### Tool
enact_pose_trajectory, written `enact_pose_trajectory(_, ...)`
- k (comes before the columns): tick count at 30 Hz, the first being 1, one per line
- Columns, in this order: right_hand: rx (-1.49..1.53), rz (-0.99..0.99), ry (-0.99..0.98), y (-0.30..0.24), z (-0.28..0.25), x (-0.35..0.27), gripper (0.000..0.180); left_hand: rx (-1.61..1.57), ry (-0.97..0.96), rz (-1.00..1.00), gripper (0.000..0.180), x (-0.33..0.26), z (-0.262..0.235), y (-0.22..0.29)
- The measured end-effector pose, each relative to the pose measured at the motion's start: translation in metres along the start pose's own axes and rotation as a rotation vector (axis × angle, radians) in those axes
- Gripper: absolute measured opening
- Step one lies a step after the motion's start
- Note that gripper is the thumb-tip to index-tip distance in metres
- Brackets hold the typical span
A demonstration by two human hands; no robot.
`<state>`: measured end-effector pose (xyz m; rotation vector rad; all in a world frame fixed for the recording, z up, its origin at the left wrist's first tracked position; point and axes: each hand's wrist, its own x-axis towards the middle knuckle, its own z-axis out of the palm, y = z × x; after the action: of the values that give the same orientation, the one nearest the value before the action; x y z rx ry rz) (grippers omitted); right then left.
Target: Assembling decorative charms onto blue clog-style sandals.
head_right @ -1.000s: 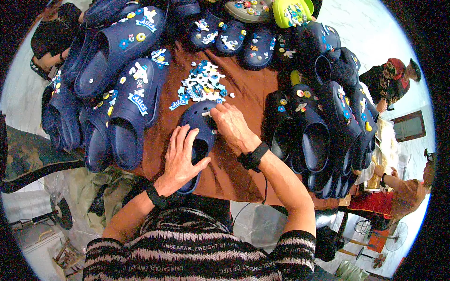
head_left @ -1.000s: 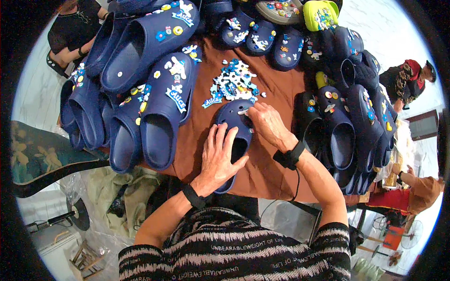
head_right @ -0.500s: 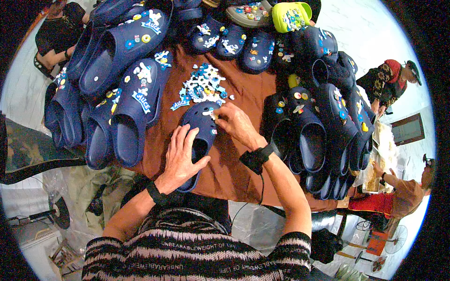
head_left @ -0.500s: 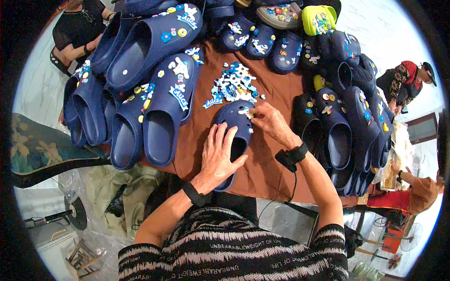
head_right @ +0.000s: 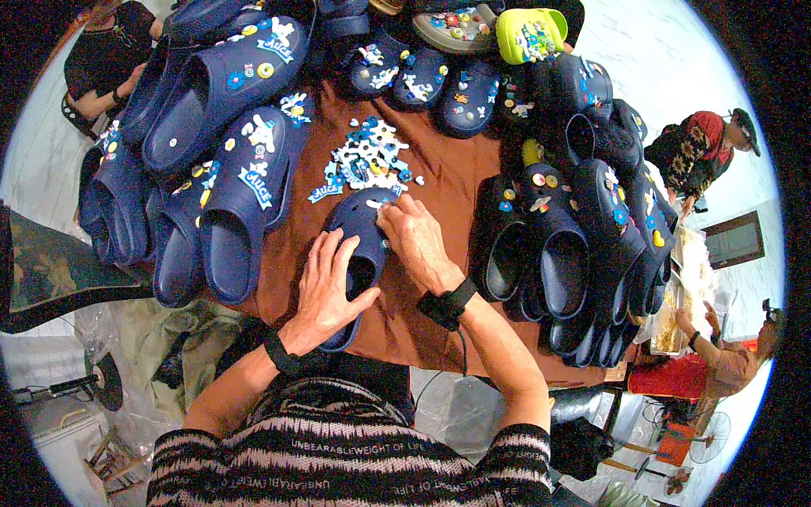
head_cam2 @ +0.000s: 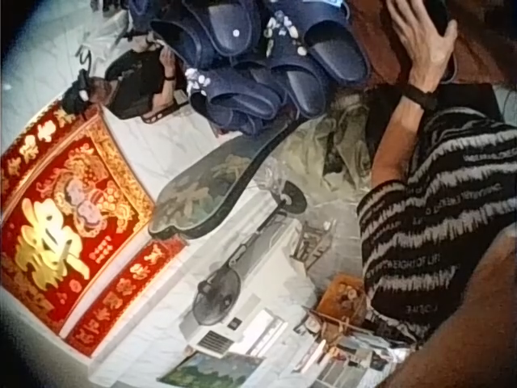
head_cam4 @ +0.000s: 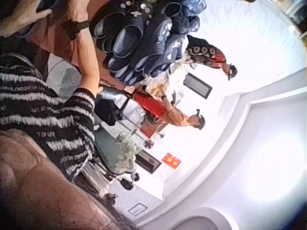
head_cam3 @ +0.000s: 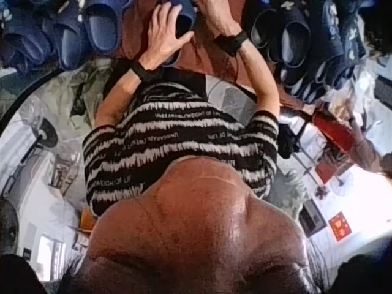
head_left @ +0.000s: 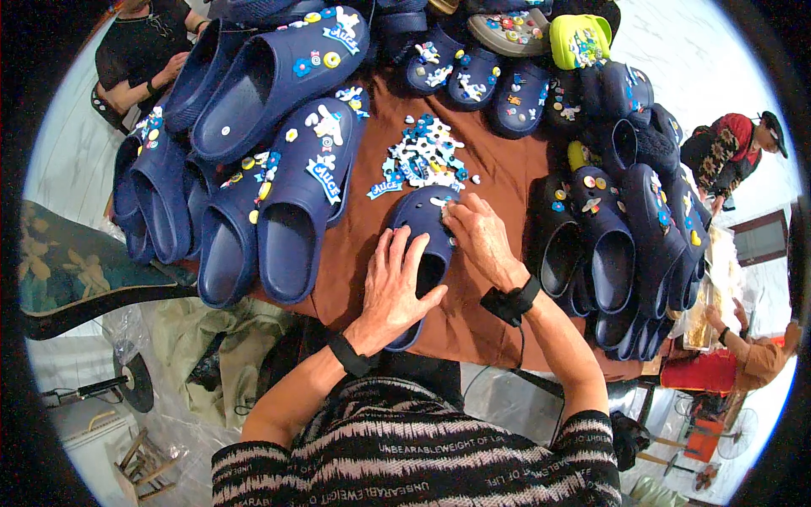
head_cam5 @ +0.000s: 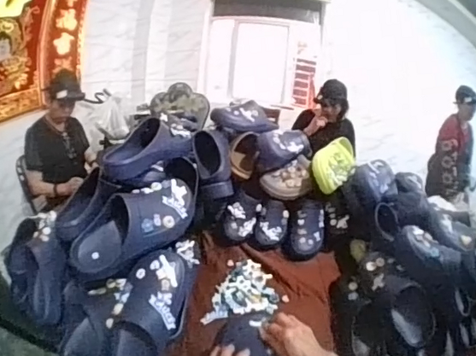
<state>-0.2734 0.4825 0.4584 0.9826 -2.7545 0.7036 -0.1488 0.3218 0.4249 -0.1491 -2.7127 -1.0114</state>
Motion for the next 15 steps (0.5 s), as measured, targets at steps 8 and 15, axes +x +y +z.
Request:
enact_pose_trajectory(8, 0.201, 0.287, 0.023, 0.069, -0.002, 0.039, 0.025, -0.007, 0.008, 0.016, 0.084, 0.0, -0.002, -0.001)
enact_pose_trajectory(15, -0.062, 0.261, -0.011, 0.101, 0.038, 0.061, 0.024, -0.016, -0.038, -0.021, 0.083, -0.003, -0.006, 0.005)
